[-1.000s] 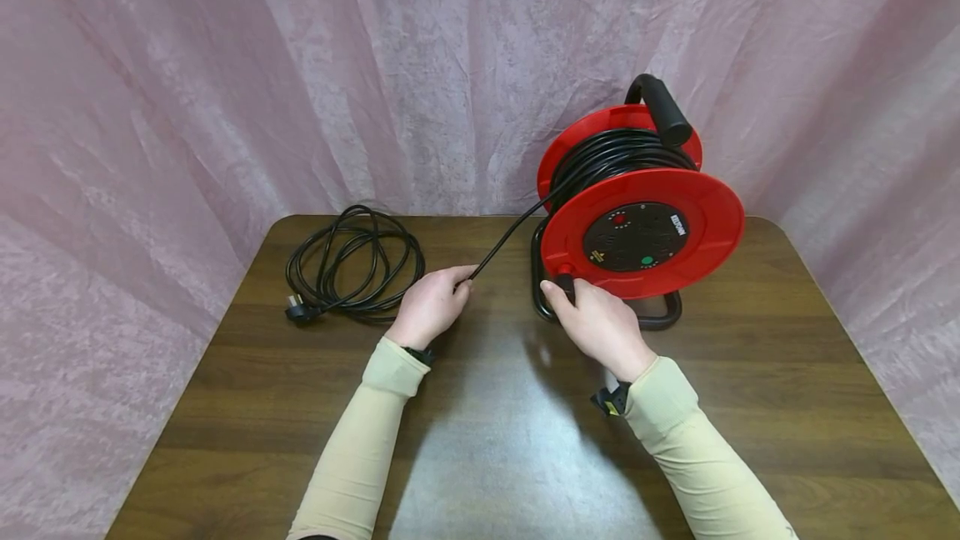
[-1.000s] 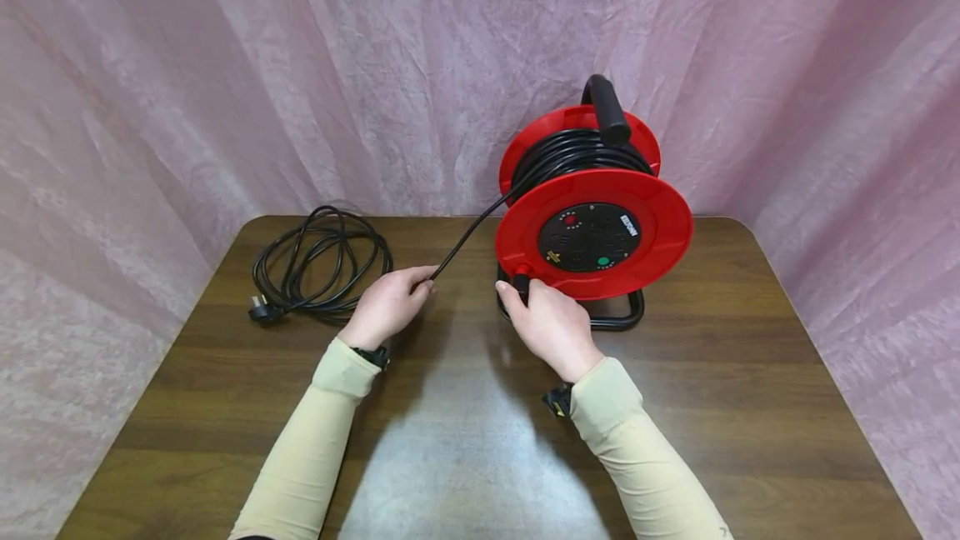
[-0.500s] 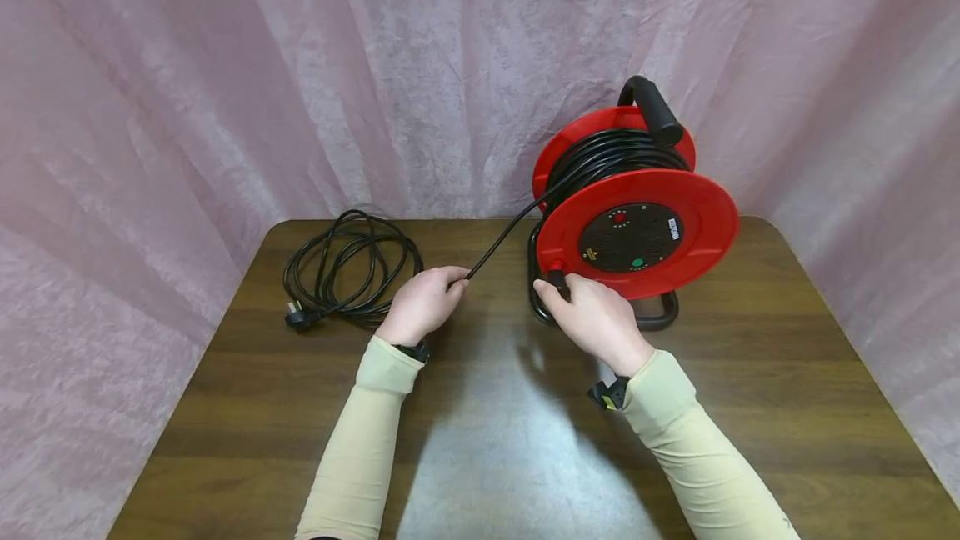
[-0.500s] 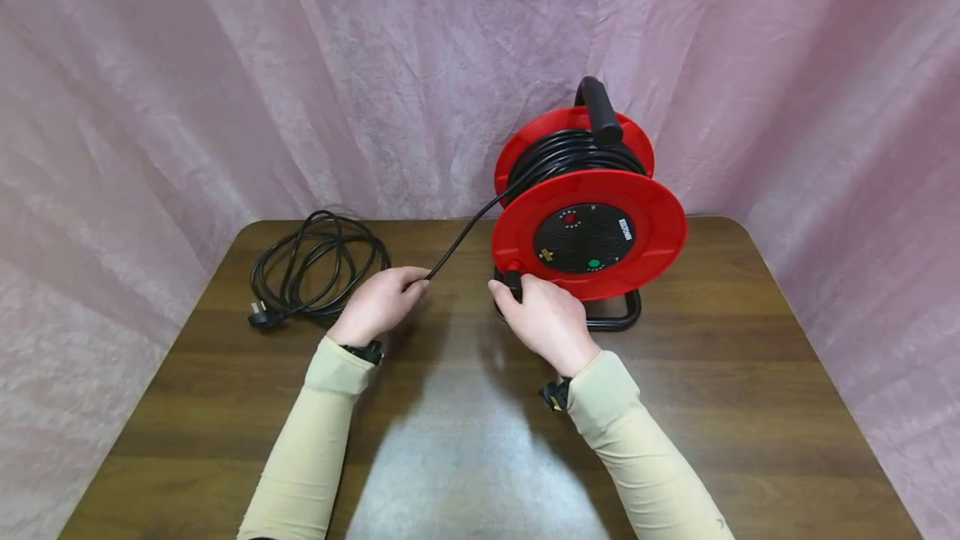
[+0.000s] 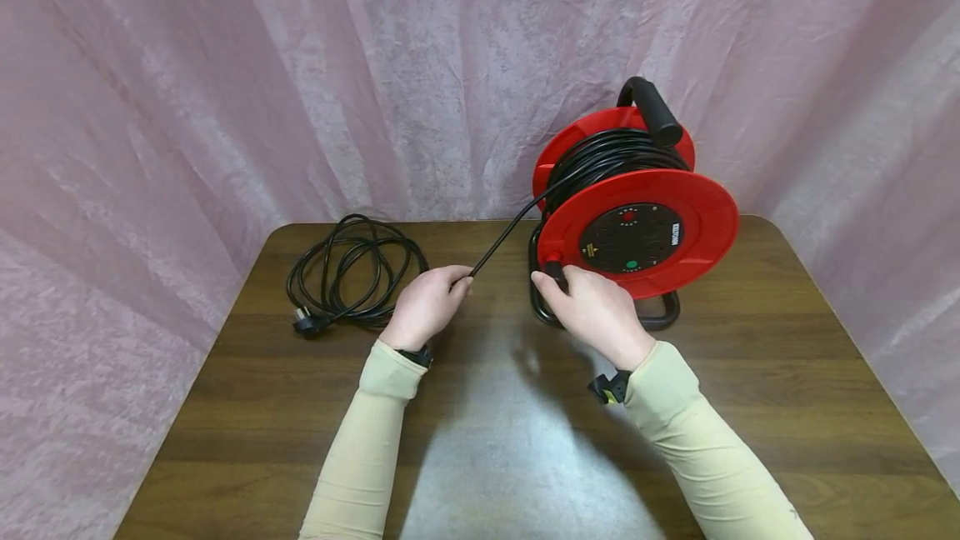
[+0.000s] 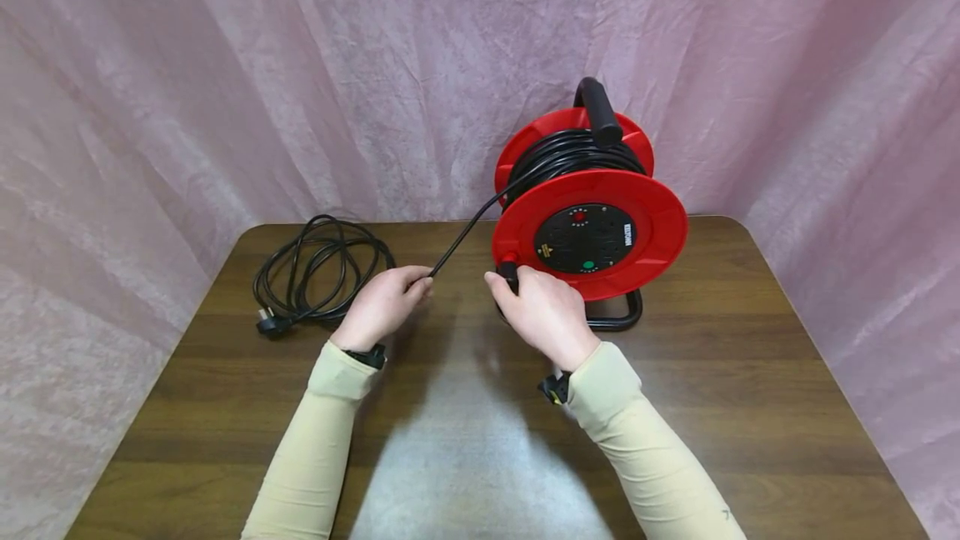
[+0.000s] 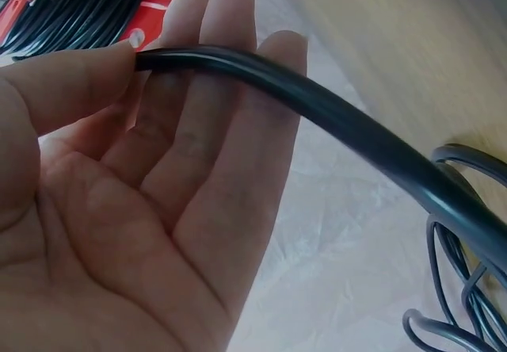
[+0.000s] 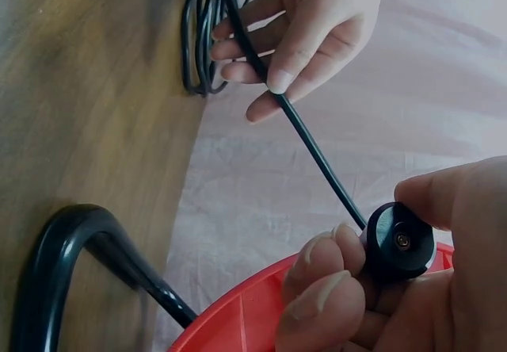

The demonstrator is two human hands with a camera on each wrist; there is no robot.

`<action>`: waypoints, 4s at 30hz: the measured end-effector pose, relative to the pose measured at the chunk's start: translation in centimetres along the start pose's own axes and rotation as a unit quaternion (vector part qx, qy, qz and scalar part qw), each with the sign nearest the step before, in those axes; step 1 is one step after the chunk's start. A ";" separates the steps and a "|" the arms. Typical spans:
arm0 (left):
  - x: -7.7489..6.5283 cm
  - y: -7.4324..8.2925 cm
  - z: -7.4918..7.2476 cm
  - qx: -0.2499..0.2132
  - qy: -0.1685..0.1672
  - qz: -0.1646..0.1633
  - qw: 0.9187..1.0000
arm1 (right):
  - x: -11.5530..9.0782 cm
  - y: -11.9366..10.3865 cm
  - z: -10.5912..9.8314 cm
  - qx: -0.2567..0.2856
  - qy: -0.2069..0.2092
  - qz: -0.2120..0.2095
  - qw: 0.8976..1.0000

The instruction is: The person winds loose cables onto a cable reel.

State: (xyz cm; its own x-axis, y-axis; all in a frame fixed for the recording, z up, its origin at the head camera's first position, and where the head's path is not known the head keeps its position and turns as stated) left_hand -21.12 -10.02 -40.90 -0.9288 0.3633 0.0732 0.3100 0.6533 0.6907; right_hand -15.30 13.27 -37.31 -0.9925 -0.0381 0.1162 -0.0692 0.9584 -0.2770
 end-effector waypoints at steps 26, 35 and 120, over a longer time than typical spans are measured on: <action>0.0 -0.3 -0.6 0.010 -0.012 -0.017 1.000 | 0.9 -0.8 -3.0 0.054 -0.034 0.006 0.998; -0.3 -0.4 -0.9 0.018 -0.022 -0.021 0.999 | 1.1 -0.7 -3.6 0.065 -0.028 0.005 0.997; -0.9 -2.3 -3.4 0.000 -0.011 -0.047 0.999 | 0.9 2.4 -10.3 0.177 -0.045 0.055 0.982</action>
State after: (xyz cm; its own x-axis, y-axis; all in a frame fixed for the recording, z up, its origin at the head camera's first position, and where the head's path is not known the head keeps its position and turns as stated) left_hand -21.66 -14.12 -40.11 -0.9490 0.3152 -0.0069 0.2223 0.6844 0.6944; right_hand -15.34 18.41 -28.05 -0.9997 0.0201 -0.0140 0.0245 0.8007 -0.5986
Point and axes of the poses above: each hand's wrist, its own x-axis towards the middle knuckle, its own z-axis out of the palm, y = z × x, the point moved 3 cm from there along x, towards the middle knuckle, and after that the axes turned 11 degrees about -x, right-handed, at the moved point
